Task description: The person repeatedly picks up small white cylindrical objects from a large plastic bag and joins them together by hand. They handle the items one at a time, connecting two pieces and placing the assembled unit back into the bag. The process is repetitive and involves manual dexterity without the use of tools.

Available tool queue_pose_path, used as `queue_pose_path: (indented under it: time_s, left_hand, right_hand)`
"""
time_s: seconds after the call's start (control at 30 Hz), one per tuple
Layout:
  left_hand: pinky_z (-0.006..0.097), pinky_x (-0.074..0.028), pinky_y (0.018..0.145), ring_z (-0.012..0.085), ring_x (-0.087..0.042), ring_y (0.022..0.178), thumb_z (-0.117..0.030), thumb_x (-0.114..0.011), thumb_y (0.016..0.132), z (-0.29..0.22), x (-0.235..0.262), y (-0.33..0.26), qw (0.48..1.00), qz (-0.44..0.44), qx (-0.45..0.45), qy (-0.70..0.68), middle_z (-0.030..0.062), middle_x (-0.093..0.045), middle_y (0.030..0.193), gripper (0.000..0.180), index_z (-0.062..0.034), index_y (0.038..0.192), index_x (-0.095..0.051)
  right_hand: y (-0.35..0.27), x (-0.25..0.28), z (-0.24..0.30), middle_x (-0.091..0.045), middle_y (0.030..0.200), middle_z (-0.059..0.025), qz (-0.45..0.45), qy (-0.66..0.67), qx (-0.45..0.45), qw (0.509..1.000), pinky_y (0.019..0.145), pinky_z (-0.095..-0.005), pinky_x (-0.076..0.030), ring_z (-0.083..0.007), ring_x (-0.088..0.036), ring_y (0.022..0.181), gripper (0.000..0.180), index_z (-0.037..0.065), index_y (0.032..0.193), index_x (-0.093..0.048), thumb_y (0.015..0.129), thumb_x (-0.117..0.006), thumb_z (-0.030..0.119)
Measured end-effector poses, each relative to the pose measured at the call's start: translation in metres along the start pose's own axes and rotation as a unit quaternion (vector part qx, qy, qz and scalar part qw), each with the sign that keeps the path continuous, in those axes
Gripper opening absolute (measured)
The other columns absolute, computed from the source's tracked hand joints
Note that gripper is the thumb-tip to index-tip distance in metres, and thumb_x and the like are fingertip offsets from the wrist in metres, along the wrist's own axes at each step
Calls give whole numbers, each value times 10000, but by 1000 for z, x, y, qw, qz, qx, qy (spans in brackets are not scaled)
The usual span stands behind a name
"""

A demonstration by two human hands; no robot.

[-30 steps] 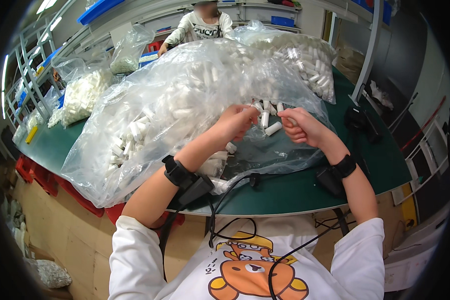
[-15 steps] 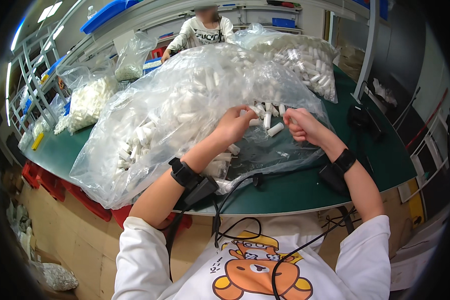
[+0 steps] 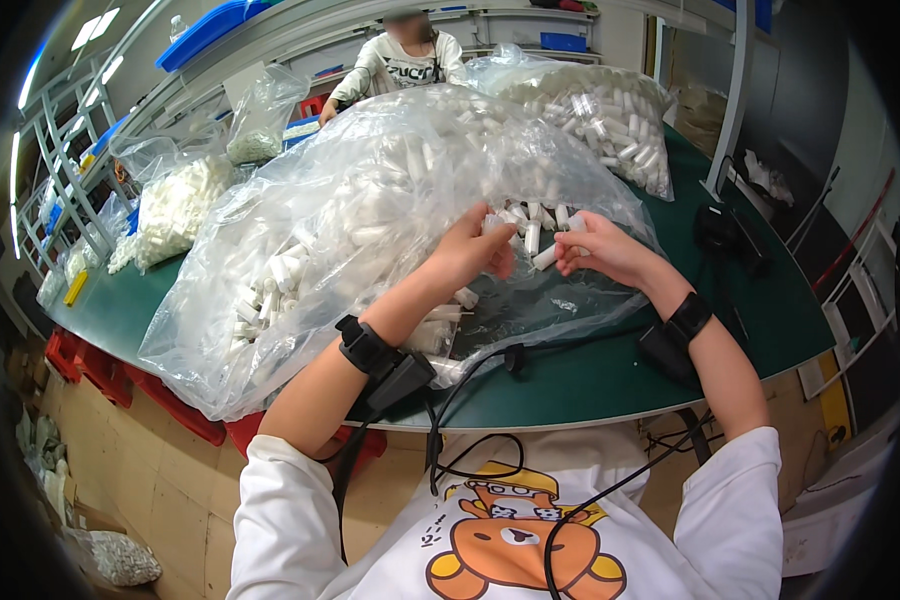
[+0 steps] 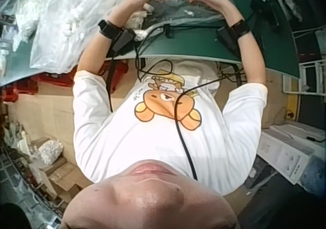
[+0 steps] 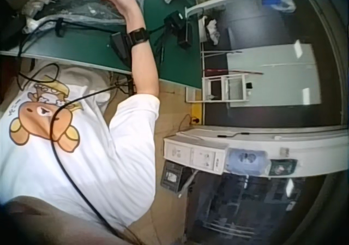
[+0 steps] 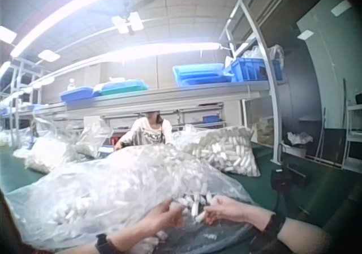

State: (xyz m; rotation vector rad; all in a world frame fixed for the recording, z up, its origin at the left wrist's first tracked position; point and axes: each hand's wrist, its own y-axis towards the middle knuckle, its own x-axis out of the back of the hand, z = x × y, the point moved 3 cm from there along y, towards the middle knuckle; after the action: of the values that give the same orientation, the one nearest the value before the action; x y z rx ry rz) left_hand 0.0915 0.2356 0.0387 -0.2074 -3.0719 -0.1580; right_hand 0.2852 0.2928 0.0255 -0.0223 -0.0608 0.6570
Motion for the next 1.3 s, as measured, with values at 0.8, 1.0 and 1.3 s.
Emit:
queue_pose_path:
  time_s: [0.8, 1.0, 1.3]
  left_hand:
    - [234, -270, 464, 81, -315, 489, -220, -377, 871, -17, -7, -9, 997, 73, -9, -19, -38, -358, 597, 261, -103, 1082, -476]
    - [291, -439, 733, 172, -530, 748, -307, -360, 908, -1, -1, 2, 988, 106, -15, -110, 56, -536, 829, 388, -60, 1189, -460]
    - [348, -452, 867, 212, -564, 953, -215, -408, 931, -4, -8, -1, 990, 117, -19, -70, 113, -551, 1059, 366, -31, 1246, -434]
  right_hand:
    - [-1, 0, 6, -371, 563, 17, 42, 101, -12, 994, 420, -232, -286, -78, -310, 435, 273, 91, 646, -417, 864, -509, 226]
    - [1, -6, 5, -456, 666, -18, 48, 142, -10, 989, 580, -266, -385, -123, -447, 596, 397, 35, 784, -522, 907, -444, 404]
    - [3, -3, 2, -566, 838, -81, 139, 177, 25, 974, 758, -312, -443, -177, -550, 787, 461, -59, 1081, -526, 888, -340, 316]
